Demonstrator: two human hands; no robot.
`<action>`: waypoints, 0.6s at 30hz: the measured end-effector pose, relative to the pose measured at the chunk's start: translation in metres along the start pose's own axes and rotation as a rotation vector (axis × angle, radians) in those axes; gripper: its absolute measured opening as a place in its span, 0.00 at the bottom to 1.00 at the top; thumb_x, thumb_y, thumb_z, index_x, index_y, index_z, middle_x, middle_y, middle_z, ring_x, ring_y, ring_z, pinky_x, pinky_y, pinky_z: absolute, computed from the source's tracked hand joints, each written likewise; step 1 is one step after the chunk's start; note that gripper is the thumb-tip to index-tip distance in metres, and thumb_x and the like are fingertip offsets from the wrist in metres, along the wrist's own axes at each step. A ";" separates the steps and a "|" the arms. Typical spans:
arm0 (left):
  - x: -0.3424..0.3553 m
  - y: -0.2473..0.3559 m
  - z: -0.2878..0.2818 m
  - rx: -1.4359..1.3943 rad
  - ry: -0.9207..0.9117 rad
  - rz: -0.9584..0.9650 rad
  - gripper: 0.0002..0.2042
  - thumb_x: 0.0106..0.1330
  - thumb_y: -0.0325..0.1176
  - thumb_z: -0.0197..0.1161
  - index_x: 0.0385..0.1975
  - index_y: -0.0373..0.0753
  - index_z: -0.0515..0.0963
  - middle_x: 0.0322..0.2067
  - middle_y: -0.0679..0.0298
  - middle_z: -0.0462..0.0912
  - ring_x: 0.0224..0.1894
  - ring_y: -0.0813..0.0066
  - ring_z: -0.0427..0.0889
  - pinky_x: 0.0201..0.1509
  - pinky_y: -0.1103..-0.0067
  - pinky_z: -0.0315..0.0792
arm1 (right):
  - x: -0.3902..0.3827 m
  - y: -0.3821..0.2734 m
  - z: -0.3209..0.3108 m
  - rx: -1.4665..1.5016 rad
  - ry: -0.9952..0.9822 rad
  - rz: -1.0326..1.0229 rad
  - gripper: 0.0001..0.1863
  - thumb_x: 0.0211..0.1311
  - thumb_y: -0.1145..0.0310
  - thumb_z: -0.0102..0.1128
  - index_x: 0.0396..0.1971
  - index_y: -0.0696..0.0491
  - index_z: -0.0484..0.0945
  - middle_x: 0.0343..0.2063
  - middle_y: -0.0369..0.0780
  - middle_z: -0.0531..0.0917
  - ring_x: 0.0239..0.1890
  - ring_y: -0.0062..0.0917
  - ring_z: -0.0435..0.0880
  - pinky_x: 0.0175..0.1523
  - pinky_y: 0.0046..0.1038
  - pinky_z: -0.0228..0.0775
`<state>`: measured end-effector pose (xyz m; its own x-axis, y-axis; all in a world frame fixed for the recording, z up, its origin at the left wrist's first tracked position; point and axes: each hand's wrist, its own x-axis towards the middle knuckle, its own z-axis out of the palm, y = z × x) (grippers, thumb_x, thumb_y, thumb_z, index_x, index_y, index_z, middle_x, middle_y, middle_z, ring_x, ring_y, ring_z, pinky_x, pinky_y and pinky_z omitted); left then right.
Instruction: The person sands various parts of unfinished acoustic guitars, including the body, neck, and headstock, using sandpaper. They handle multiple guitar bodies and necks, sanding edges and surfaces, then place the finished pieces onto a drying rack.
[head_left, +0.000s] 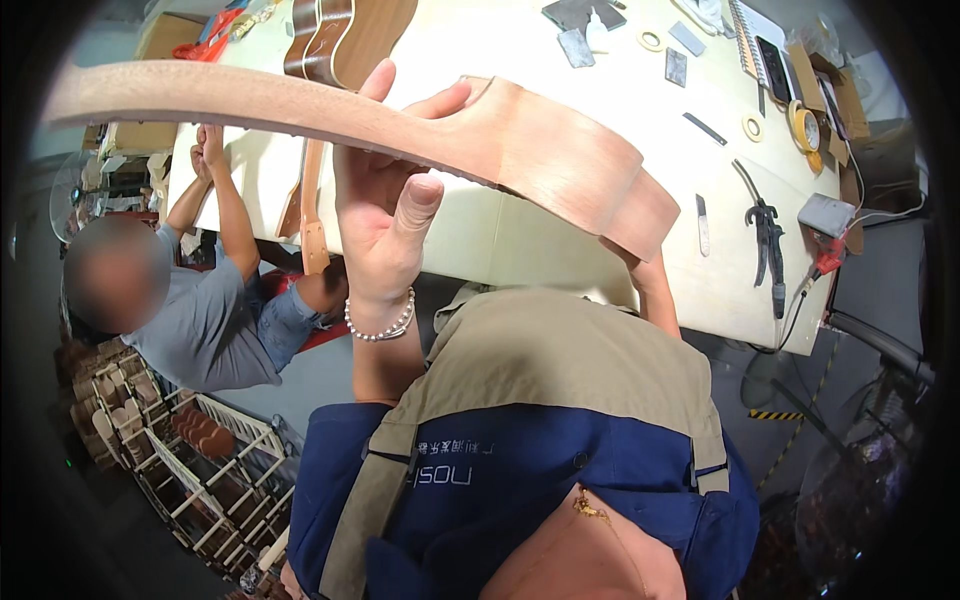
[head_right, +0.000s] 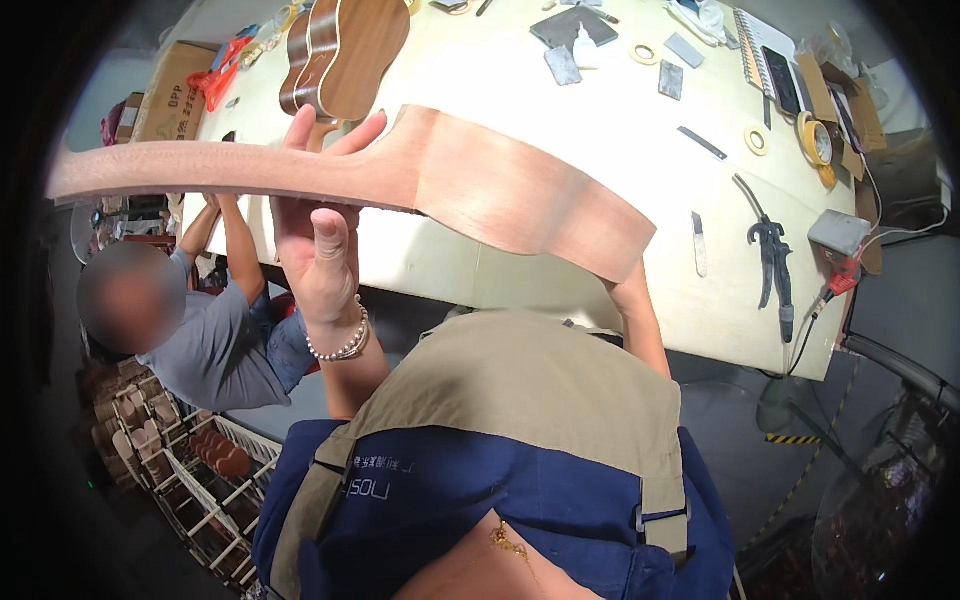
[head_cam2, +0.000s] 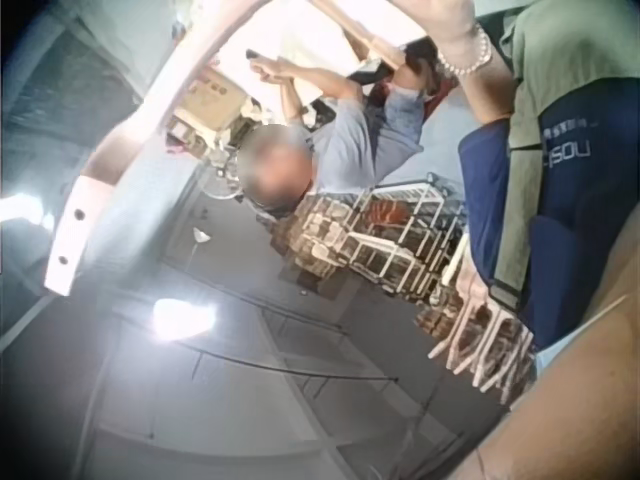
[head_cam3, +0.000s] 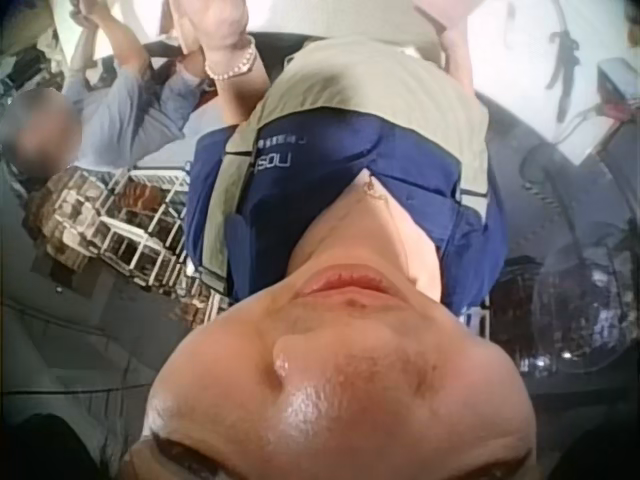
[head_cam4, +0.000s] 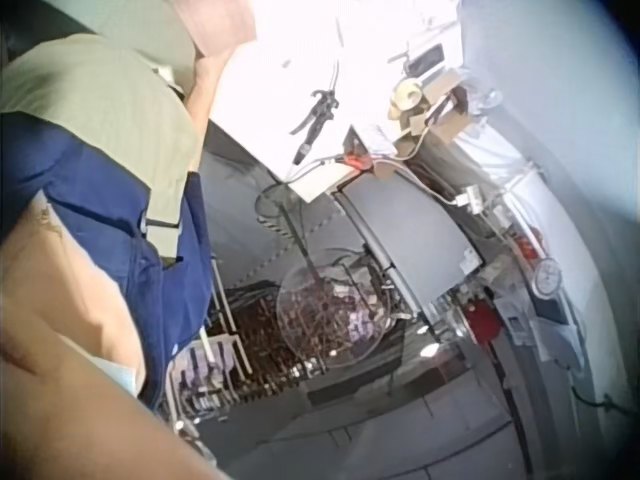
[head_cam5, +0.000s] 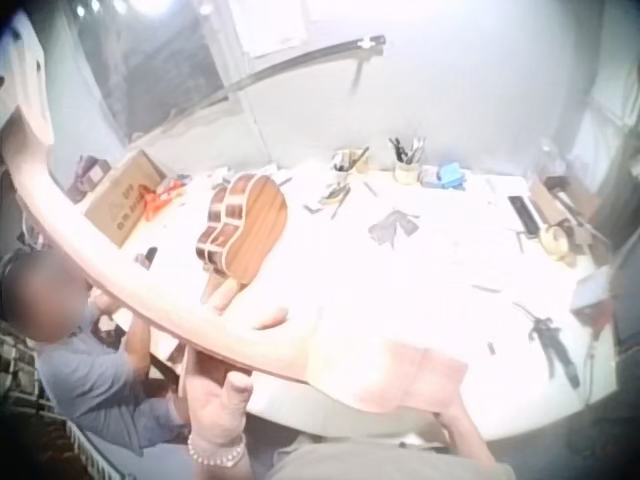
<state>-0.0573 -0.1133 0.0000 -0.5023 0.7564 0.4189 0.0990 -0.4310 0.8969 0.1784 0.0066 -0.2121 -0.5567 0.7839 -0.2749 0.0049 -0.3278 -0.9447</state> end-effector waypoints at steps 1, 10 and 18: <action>-0.001 0.001 0.001 0.008 -0.002 -0.002 0.38 0.59 0.41 0.62 0.62 0.31 0.46 0.49 0.46 0.72 0.51 0.69 0.73 0.54 0.78 0.66 | -0.001 -0.001 0.002 -0.015 -0.012 -0.007 0.28 0.42 0.73 0.69 0.48 0.54 0.71 0.43 0.35 0.74 0.44 0.22 0.73 0.48 0.28 0.67; -0.002 0.011 0.025 0.158 -0.040 -0.019 0.26 0.62 0.32 0.58 0.56 0.29 0.57 0.46 0.49 0.75 0.47 0.71 0.75 0.52 0.79 0.67 | -0.001 0.011 0.000 -0.041 -0.185 0.081 0.30 0.40 0.68 0.71 0.48 0.54 0.71 0.43 0.35 0.75 0.44 0.21 0.71 0.48 0.27 0.65; 0.003 0.016 0.042 0.268 -0.138 0.016 0.20 0.64 0.27 0.54 0.52 0.28 0.59 0.45 0.44 0.75 0.46 0.69 0.76 0.51 0.79 0.68 | -0.009 0.005 0.011 0.003 -0.213 0.139 0.34 0.38 0.65 0.73 0.50 0.52 0.70 0.43 0.35 0.74 0.46 0.22 0.69 0.49 0.28 0.64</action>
<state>-0.0215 -0.0976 0.0213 -0.3795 0.8182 0.4319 0.3378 -0.3120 0.8880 0.1743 -0.0075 -0.2127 -0.7136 0.6022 -0.3580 0.0912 -0.4268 -0.8997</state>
